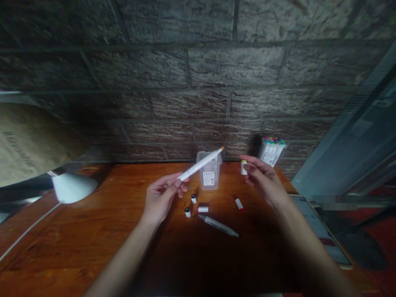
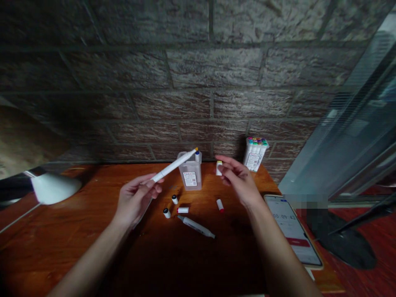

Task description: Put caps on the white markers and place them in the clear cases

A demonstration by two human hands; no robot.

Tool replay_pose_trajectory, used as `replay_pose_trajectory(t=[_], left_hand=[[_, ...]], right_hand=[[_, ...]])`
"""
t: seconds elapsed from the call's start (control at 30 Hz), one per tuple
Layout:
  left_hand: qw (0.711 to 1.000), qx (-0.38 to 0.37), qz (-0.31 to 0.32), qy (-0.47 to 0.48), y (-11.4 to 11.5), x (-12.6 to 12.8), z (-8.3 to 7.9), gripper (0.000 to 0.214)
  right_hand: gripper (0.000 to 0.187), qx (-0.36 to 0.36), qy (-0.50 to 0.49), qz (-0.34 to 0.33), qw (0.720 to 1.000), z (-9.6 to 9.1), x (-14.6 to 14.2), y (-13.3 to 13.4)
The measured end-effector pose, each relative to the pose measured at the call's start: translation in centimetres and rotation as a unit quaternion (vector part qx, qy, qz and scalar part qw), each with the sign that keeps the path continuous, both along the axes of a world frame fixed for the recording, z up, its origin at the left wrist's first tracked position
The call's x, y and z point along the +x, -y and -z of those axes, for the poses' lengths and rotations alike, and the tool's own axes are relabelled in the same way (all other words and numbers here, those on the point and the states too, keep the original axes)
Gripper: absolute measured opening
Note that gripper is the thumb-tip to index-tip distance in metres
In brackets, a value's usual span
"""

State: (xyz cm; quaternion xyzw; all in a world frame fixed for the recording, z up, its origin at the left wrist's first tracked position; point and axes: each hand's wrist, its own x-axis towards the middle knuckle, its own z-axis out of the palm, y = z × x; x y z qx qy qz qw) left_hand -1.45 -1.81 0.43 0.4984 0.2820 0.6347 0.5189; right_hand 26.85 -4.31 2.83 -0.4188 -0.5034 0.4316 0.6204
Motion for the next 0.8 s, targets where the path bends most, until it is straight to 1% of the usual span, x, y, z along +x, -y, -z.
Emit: replay_pose_trajectory(t=[0.1, 0.2, 0.37, 0.5, 0.63, 0.7, 0.8], left_hand=[[0.998, 0.008, 0.003, -0.068, 0.07, -0.15, 0.54, 0.026], [0.994, 0.010, 0.006, -0.113, 0.27, -0.11, 0.69, 0.028], [0.990, 0.015, 0.016, -0.141, 0.64, 0.20, 0.27, 0.024], [0.988, 0.020, 0.011, -0.152, 0.68, 0.26, 0.17, 0.023], [0.986, 0.044, 0.013, -0.162, 0.70, 0.23, 0.26, 0.022], [0.982, 0.063, 0.010, -0.179, 0.74, 0.21, 0.35, 0.021], [0.971, 0.101, -0.018, -0.217, 0.76, 0.19, 0.58, 0.017]], right_hand=[[0.027, 0.029, -0.060, 0.021, 0.998, -0.31, -0.94, -0.01], [0.030, 0.042, -0.082, 0.052, 0.994, -0.31, -1.21, -0.26], [0.033, 0.046, -0.089, 0.073, 0.992, -0.24, -0.93, -0.40], [0.035, 0.034, -0.083, 0.061, 0.994, -0.19, -0.84, -0.26], [0.034, 0.021, -0.080, 0.033, 0.996, -0.26, -1.08, -0.05], [0.034, 0.013, -0.059, 0.013, 0.998, -0.38, -1.25, 0.04], [0.033, 0.017, -0.008, 0.002, 1.000, -0.44, -1.38, 0.09]])
